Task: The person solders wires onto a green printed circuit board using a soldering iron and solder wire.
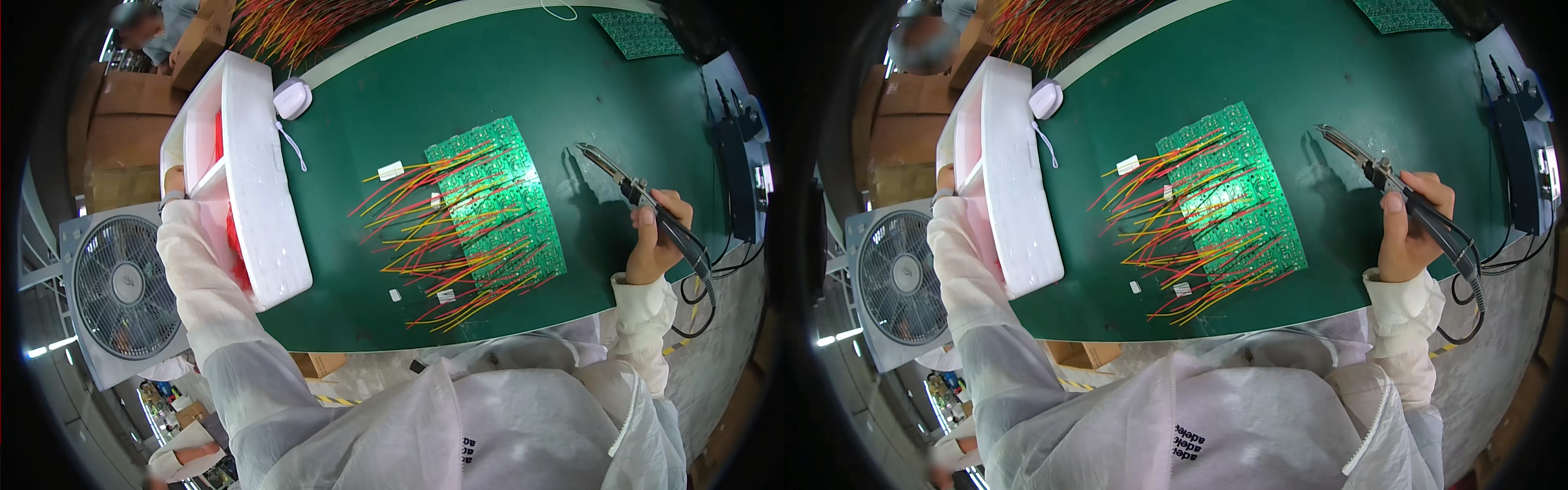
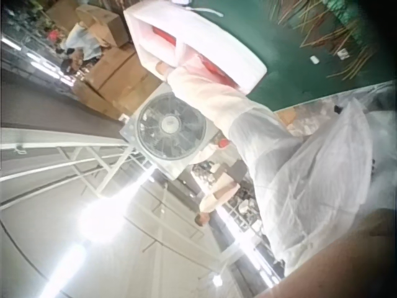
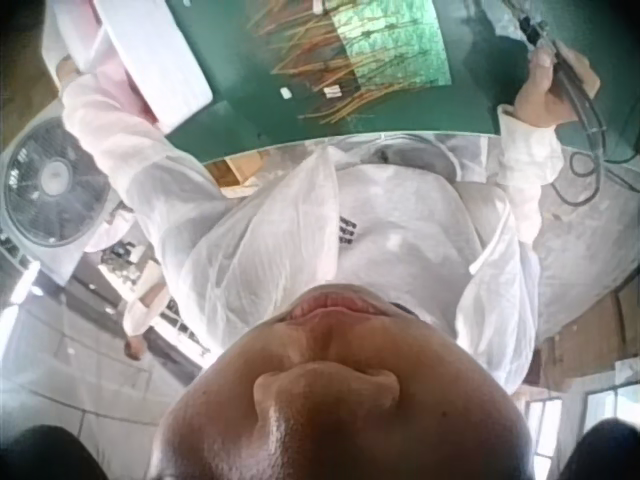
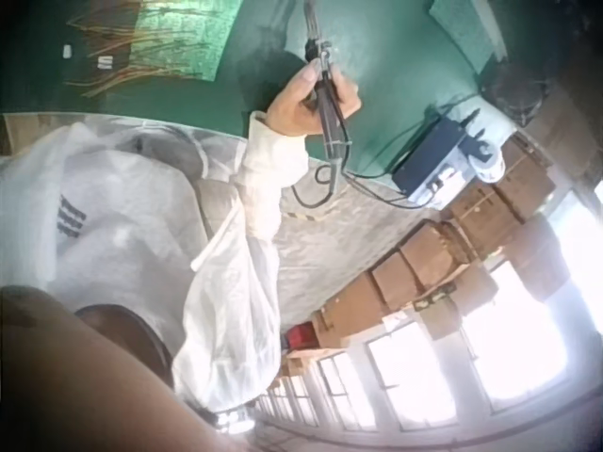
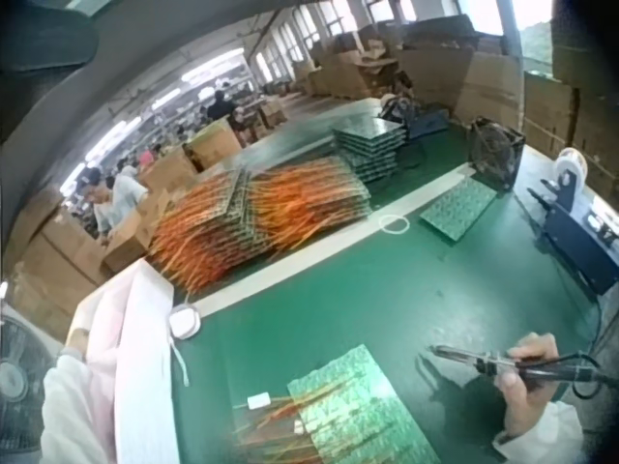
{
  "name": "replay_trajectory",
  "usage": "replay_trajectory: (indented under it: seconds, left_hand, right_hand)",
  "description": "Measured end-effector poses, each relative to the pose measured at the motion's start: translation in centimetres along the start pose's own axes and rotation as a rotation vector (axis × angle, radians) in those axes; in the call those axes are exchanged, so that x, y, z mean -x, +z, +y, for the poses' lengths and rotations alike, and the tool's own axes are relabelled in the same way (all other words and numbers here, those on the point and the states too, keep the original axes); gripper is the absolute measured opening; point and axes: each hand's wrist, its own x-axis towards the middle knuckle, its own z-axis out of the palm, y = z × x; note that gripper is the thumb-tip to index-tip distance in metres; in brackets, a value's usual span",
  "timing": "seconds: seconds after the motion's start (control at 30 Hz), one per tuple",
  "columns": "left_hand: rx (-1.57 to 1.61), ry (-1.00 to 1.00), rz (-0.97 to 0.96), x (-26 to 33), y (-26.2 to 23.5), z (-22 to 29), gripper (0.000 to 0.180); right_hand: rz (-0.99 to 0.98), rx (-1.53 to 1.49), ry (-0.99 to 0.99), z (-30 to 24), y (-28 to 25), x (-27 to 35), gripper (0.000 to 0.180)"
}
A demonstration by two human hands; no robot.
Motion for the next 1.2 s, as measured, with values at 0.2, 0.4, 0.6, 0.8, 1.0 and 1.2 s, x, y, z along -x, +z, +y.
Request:
replay_trajectory:
  seconds: [0.2,0.4,0.6,0.8,1.0,1.2]
  left_hand:
    - [0.033,-0.015,-0.017,0.1,-0.4,1.0,0.027]
    - [0.069,-0.034,-0.034,0.3,-0.7,0.8,0.026]
    - [0.093,-0.037,-0.071,0.5,-0.9,1.1,0.026]
    - [0.949,0.019,0.316,3.9,-1.6,5.0,0.036]
    - [0.665,0.113,0.443,4.3,-3.4,8.8,0.029]
    - [1.421,0.182,0.133,10.0,-10.5,21.6,0.031]
  right_hand:
    - [-0.001,-0.004,0.017,0.2,-0.1,0.0,0.022]
    - [-0.001,-0.034,0.026,0.2,0.0,0.1,0.021]
    - [0.082,-0.067,0.095,-0.1,0.1,0.2,0.020]
    - [0.081,-0.069,0.077,0.1,-0.1,0.4,0.019]
    - [0.105,-0.019,0.061,-0.2,-0.1,0.0,0.015]
    - [0.103,-0.023,0.057,-0.1,-0.3,0.5,0.017]
